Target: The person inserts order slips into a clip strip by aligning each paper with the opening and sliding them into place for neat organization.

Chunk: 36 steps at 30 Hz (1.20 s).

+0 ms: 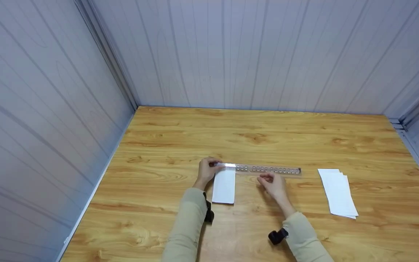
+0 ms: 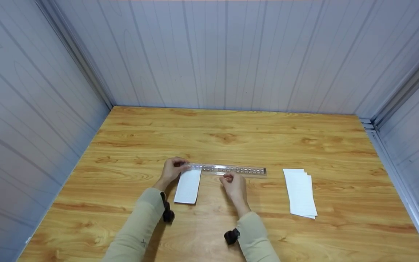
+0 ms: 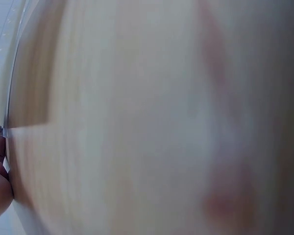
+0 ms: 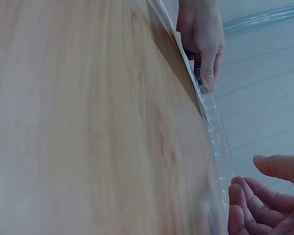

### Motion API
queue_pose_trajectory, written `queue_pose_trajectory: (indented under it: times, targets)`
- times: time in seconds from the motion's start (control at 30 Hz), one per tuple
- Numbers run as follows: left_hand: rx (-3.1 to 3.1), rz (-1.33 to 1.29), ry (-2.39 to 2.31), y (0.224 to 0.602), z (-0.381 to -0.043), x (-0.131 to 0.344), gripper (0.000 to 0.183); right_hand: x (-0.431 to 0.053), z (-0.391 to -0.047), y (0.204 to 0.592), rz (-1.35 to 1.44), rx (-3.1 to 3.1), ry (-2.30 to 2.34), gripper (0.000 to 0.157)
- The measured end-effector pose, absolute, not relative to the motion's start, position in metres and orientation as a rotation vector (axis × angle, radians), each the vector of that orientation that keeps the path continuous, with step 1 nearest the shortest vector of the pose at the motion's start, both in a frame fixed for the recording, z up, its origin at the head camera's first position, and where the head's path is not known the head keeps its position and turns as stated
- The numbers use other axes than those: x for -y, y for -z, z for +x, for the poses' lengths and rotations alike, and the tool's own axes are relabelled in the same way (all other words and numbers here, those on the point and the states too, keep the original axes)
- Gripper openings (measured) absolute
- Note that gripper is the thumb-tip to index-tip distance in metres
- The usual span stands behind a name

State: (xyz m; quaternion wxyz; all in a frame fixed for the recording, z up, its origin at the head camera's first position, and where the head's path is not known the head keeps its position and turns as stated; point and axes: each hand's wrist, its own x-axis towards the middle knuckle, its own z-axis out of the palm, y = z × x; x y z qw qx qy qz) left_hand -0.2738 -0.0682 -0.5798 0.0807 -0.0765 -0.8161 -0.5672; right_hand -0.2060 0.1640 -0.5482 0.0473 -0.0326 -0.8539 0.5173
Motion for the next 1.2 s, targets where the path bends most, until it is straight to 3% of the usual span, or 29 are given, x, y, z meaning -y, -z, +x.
queue_pose_trajectory:
  times: [1.2]
  targets:
    - [2.411, -0.256, 1.749, 0.578, -0.272, 0.069, 0.014, -0.254, -0.184, 0.532, -0.199, 2.709, -1.320, 0.025]
